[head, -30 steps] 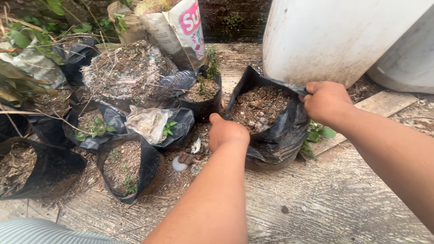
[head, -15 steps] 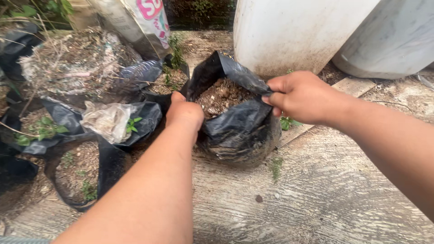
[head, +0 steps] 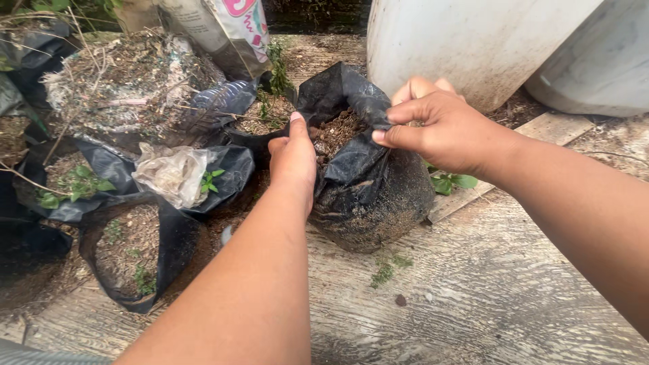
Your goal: The person moves a plastic planter bag containing soil, then places a small seedling into a container, adding soil around it with their hands to secure it.
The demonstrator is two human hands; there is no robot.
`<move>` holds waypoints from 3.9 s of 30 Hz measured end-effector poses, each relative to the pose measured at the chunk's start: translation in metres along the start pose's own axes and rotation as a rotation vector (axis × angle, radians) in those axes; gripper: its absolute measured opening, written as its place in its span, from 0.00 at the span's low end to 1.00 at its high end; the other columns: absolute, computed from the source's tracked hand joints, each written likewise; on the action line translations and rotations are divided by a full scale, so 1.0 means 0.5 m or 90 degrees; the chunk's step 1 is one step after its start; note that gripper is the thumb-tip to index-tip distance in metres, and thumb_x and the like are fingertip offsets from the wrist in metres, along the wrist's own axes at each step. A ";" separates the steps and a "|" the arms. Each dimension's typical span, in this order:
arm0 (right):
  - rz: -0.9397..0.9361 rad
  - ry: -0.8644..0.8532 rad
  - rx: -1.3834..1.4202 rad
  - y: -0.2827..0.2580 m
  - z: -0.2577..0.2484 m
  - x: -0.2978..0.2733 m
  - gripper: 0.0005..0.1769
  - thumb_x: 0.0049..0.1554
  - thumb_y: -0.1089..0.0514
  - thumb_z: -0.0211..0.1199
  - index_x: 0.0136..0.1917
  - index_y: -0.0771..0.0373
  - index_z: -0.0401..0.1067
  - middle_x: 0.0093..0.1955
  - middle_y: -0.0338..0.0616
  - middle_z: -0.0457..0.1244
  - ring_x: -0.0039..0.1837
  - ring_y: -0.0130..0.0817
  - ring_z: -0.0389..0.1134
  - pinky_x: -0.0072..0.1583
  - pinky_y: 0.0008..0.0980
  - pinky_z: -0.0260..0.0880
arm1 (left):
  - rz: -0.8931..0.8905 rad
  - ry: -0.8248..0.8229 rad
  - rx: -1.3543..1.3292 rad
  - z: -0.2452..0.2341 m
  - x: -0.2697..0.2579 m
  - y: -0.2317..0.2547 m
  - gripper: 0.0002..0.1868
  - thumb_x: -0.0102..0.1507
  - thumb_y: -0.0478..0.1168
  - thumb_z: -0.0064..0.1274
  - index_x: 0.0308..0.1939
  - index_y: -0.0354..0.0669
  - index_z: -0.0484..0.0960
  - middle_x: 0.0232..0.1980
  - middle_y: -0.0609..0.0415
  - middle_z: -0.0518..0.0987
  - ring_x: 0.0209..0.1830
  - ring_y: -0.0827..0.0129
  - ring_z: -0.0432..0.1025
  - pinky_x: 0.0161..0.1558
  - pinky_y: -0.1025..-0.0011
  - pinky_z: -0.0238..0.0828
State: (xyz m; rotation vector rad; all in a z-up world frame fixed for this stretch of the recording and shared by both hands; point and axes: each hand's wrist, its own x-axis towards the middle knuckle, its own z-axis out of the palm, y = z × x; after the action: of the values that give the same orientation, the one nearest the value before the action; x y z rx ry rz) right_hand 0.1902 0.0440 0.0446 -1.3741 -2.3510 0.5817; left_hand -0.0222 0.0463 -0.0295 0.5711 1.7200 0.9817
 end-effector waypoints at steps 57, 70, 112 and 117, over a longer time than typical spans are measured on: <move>0.404 -0.136 -0.227 0.021 0.065 0.069 0.58 0.48 0.29 0.69 0.81 0.51 0.50 0.76 0.56 0.54 0.75 0.53 0.57 0.72 0.53 0.58 | -0.035 0.059 0.267 0.095 -0.030 0.045 0.57 0.51 0.60 0.69 0.74 0.41 0.56 0.74 0.43 0.63 0.73 0.45 0.60 0.69 0.54 0.63; 0.459 -0.306 -0.384 -0.045 0.019 0.061 0.61 0.55 0.41 0.70 0.87 0.46 0.34 0.80 0.53 0.49 0.77 0.52 0.56 0.72 0.45 0.62 | -0.042 -0.069 0.387 0.054 -0.140 0.101 0.68 0.55 0.49 0.71 0.80 0.60 0.30 0.82 0.48 0.43 0.80 0.51 0.46 0.72 0.37 0.52; 0.622 -0.195 -0.425 0.052 -0.006 0.044 0.18 0.62 0.55 0.60 0.56 0.70 0.81 0.61 0.60 0.70 0.60 0.54 0.74 0.57 0.50 0.76 | 0.006 -0.201 0.759 0.001 -0.066 0.067 0.24 0.61 0.42 0.56 0.61 0.42 0.81 0.65 0.42 0.77 0.64 0.54 0.75 0.61 0.61 0.73; 0.603 -0.279 -0.434 0.032 -0.017 0.047 0.17 0.56 0.59 0.67 0.57 0.67 0.82 0.61 0.54 0.72 0.61 0.51 0.74 0.58 0.48 0.76 | -0.027 -0.227 0.844 0.014 -0.056 0.061 0.22 0.58 0.42 0.58 0.56 0.41 0.84 0.62 0.41 0.79 0.61 0.55 0.76 0.60 0.62 0.74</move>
State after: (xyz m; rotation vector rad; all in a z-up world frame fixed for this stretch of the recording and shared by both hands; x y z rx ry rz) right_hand 0.1951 0.0731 0.0457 -2.9841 -2.1562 0.3073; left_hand -0.0080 0.0442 0.0102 1.4102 1.8487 -0.4367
